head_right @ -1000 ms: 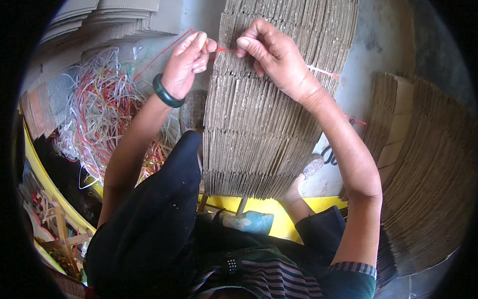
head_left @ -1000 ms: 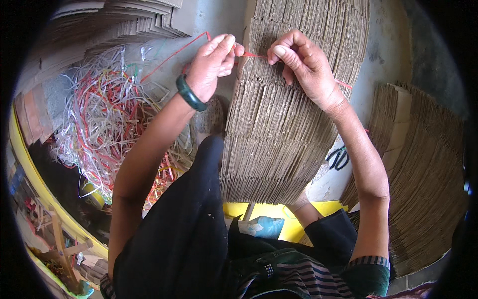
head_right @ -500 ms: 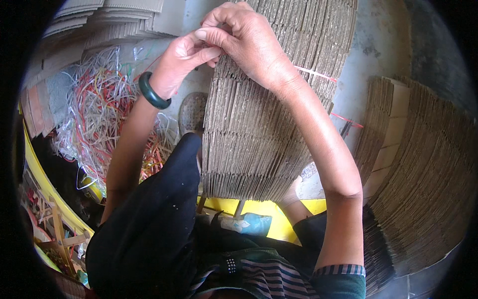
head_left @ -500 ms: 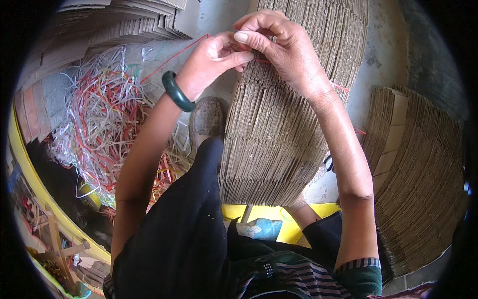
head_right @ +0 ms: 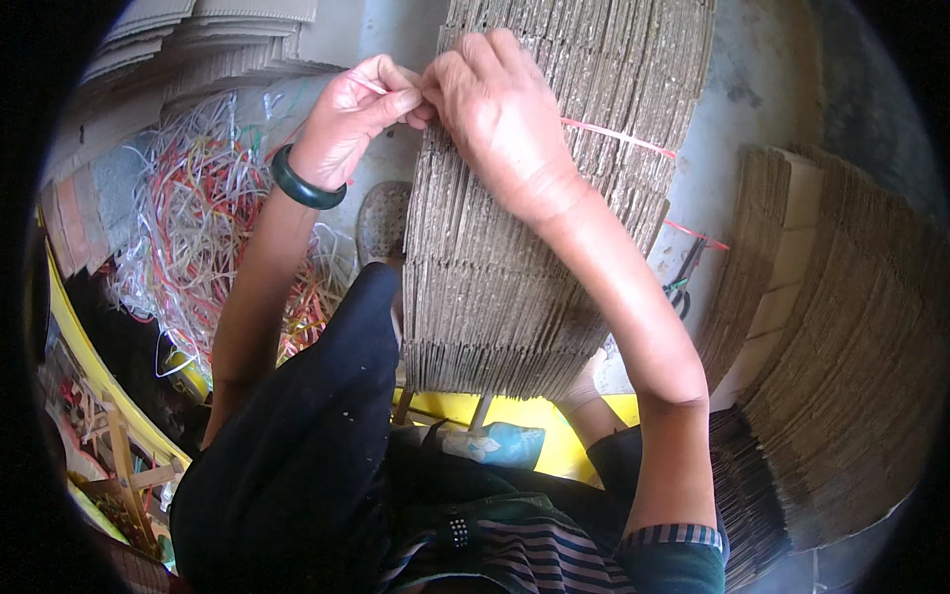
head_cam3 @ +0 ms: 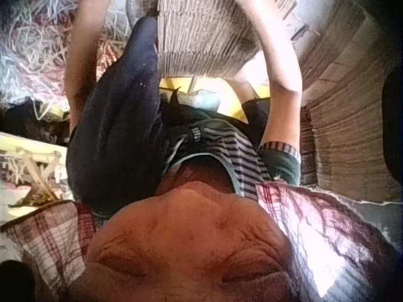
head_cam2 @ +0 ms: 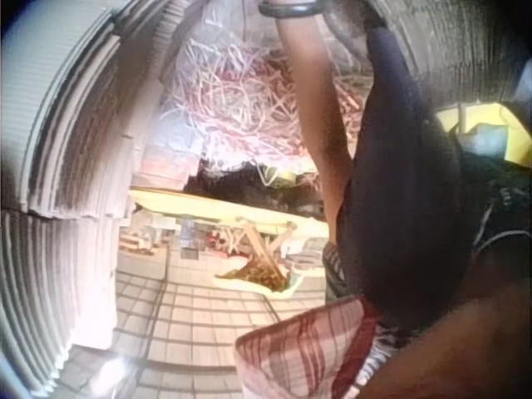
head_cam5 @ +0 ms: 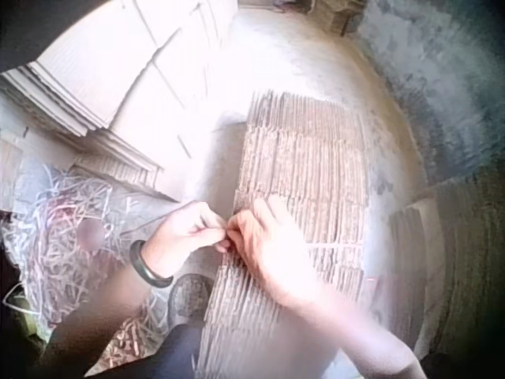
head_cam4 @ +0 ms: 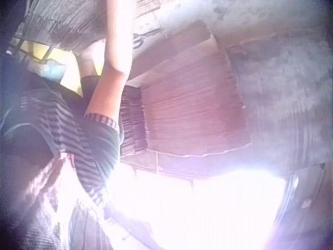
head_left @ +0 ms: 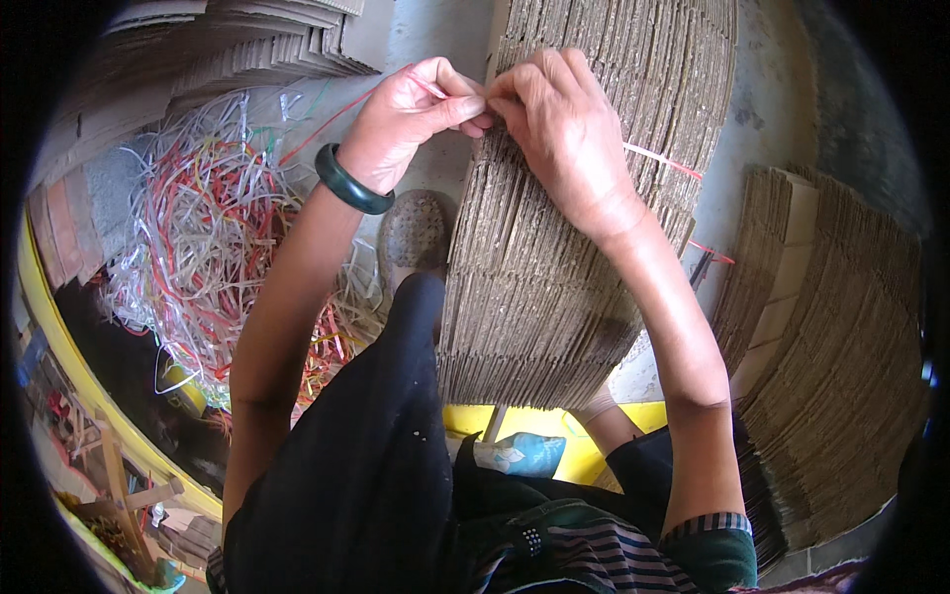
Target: The person gathers stacks of corrugated cardboard sheets, aligns them, and ties them into bundles using colored plastic straps. The person uses scissors to cut the straps after securing each bundle and places the finished bundles aside.
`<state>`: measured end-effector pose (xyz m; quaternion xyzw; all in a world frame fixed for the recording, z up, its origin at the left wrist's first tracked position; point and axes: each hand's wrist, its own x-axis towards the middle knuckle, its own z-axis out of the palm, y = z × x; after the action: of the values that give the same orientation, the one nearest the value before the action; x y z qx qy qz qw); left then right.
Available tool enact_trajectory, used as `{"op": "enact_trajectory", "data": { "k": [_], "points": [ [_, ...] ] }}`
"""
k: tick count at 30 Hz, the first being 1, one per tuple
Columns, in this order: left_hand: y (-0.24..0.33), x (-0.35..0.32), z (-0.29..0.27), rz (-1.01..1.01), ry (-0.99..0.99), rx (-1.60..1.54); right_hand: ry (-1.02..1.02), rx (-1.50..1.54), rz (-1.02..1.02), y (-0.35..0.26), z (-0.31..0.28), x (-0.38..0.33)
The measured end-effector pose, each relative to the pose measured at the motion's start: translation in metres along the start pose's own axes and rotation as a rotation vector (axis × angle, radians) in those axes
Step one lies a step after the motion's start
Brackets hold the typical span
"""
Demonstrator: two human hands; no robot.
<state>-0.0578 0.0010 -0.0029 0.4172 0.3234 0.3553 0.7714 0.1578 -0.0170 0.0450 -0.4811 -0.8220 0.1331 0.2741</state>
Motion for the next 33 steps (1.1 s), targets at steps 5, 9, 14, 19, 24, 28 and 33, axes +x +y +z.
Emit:
{"op": "enact_trajectory", "data": {
  "k": [5, 9, 14, 19, 24, 28, 33],
  "points": [
    [-0.003, -0.001, 0.017, 0.097, 0.076, 0.026, -0.016, -0.002, -0.014, 0.001, 0.001, -0.011],
    [-0.005, 0.008, 0.038, 0.404, 0.35, 0.853, 0.004, 0.114, 0.107, 0.006, 0.002, -0.008],
    [-0.018, 0.009, 0.042, 0.701, 0.534, 1.031, 0.011, 0.122, 0.163, 0.003, 0.005, -0.004],
    [-0.016, 0.001, 0.035, 0.566, 0.482, 1.089, -0.006, 0.099, 0.172, 0.006, 0.004, -0.003],
    [-0.01, -0.016, 0.029, 0.462, 0.357, 1.193, 0.063, 0.031, 0.113, 0.014, 0.01, -0.002],
    [-0.003, -0.025, 0.028, 0.502, 0.207, 1.304, 0.119, -0.006, 0.118, 0.012, 0.016, -0.002],
    [-0.011, -0.032, -0.019, 0.02, 0.117, 0.848, 0.179, 0.202, 0.263, 0.014, -0.022, -0.005]
  ]
}}
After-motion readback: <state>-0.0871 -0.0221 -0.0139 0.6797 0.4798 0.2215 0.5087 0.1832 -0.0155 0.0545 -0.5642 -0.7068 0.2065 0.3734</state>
